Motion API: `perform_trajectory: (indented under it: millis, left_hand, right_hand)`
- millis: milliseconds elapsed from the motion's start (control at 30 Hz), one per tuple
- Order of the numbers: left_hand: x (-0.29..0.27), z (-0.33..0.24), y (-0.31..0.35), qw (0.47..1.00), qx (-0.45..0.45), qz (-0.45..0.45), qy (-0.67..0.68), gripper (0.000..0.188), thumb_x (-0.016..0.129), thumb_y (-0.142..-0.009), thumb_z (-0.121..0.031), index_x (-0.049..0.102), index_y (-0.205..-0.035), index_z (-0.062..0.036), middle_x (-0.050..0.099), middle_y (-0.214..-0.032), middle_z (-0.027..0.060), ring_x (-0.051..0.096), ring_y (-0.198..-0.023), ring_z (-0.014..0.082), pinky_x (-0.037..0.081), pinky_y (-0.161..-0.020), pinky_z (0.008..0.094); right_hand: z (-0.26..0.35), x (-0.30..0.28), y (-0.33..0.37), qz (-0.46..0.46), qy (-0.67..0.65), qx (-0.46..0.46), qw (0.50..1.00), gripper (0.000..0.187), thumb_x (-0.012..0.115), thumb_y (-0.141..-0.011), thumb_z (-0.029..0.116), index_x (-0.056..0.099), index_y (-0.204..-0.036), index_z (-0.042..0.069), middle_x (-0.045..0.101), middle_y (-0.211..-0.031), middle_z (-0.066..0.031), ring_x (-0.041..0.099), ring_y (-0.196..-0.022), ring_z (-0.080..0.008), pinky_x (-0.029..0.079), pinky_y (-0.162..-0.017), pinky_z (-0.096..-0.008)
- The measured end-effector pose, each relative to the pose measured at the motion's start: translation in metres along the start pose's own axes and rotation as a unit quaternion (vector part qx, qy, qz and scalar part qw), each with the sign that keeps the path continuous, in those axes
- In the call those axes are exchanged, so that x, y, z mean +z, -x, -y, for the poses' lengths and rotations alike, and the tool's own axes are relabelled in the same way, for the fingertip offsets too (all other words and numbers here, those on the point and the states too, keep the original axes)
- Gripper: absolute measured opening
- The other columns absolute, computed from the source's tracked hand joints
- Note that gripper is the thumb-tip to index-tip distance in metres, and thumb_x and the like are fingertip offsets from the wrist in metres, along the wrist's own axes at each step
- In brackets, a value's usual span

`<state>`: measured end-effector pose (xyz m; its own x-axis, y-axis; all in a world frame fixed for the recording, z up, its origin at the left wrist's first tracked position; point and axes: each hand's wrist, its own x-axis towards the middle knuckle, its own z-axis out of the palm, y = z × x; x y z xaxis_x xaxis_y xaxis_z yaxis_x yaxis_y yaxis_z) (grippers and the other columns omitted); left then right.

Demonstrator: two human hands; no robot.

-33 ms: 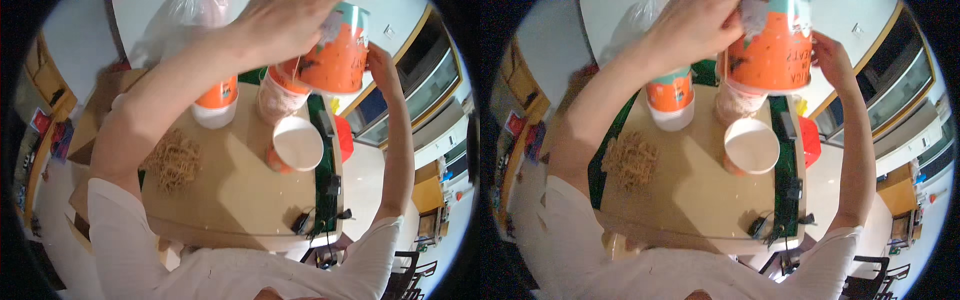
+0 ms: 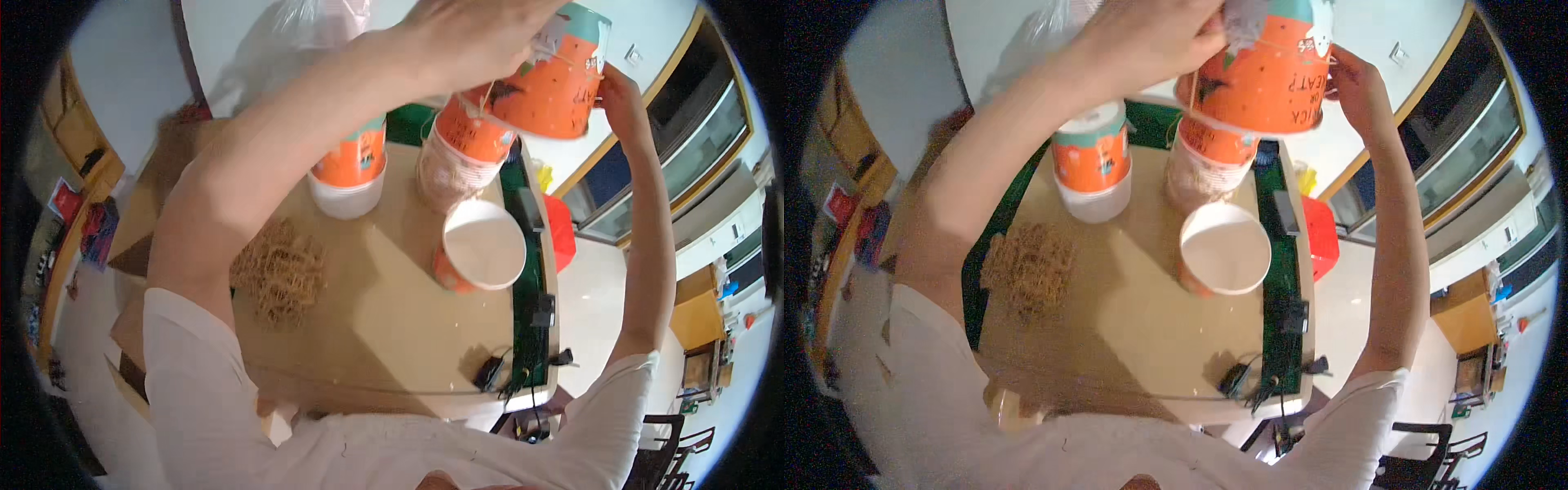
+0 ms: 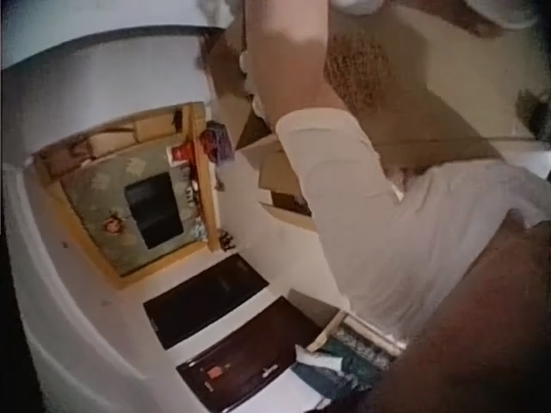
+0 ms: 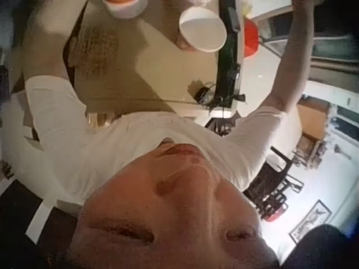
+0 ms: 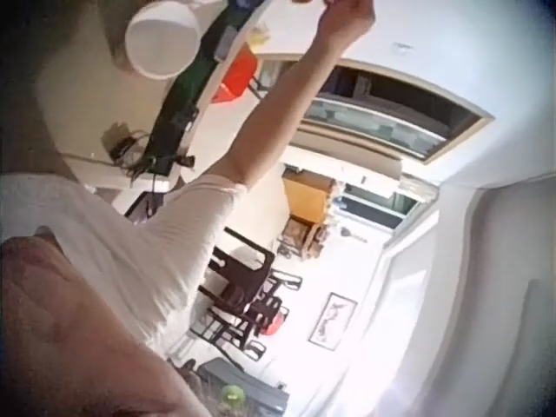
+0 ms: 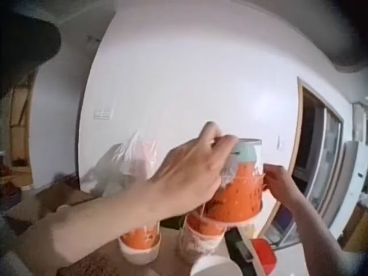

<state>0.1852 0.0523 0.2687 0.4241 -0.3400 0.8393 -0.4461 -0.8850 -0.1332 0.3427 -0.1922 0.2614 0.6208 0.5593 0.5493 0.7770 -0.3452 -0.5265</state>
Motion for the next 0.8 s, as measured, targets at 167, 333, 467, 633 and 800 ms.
perform_trajectory:
  millis: [167, 333, 467, 633, 800]
  left_hand:
    - [0.092, 0.028, -0.013, 0.998, -0.003, -0.055, -0.013, 0.035, 0.061, -0.075, -0.008, 0.051, -0.109, -0.0052, 0.051, -0.106, 0.0143, 0.060, -0.085, 0.0323, 0.054, -0.065, 0.0418]
    - [0.167, 0.036, 0.028, 0.999, -0.009, 0.003, -0.049, 0.043, 0.063, -0.076, -0.015, 0.050, -0.117, -0.0084, 0.047, -0.108, 0.0117, 0.056, -0.094, 0.0314, 0.053, -0.076, 0.0420]
    - [0.169, 0.019, 0.060, 0.996, -0.026, 0.082, 0.030, 0.064, 0.071, -0.072, -0.026, 0.044, -0.126, -0.0053, 0.042, -0.122, 0.0136, 0.053, -0.102, 0.0326, 0.050, -0.083, 0.0409]
    - [0.164, 0.006, 0.086, 0.998, -0.014, 0.048, 0.048, 0.068, 0.071, -0.073, -0.022, 0.039, -0.131, -0.0053, 0.035, -0.133, 0.0166, 0.052, -0.107, 0.0310, 0.050, -0.085, 0.0398]
    - [0.111, -0.020, 0.156, 0.980, -0.127, 0.081, 0.127, 0.049, 0.065, -0.076, -0.009, 0.046, -0.121, -0.0061, 0.037, -0.128, 0.0180, 0.051, -0.109, 0.0336, 0.049, -0.085, 0.0389]
  right_hand:
    - [-0.101, 0.045, -0.043, -0.147, 0.043, -0.023, 0.988, 0.032, 0.041, -0.085, -0.002, 0.064, -0.108, 0.003, 0.067, -0.086, -0.0070, 0.062, -0.070, -0.0121, 0.051, -0.064, -0.0263]
    - [-0.180, 0.123, -0.034, -0.130, -0.122, 0.079, 0.981, 0.030, 0.044, -0.082, -0.003, 0.065, -0.102, 0.001, 0.067, -0.084, -0.0096, 0.060, -0.075, -0.0107, 0.050, -0.066, -0.0270]
    - [-0.183, 0.143, -0.006, -0.136, -0.114, 0.123, 0.976, 0.027, 0.045, -0.086, -0.001, 0.063, -0.105, -0.004, 0.066, -0.090, -0.0090, 0.059, -0.081, -0.0109, 0.048, -0.070, -0.0257]
    - [-0.212, 0.153, 0.065, -0.264, -0.205, 0.107, 0.936, 0.029, 0.041, -0.087, -0.006, 0.064, -0.103, 0.000, 0.065, -0.099, -0.0109, 0.062, -0.084, -0.0159, 0.051, -0.074, -0.0271]
    - [-0.177, 0.150, 0.164, -0.149, -0.053, 0.139, 0.978, 0.021, 0.048, -0.092, 0.006, 0.062, -0.108, 0.004, 0.063, -0.094, -0.0075, 0.061, -0.080, -0.0152, 0.050, -0.072, -0.0246]
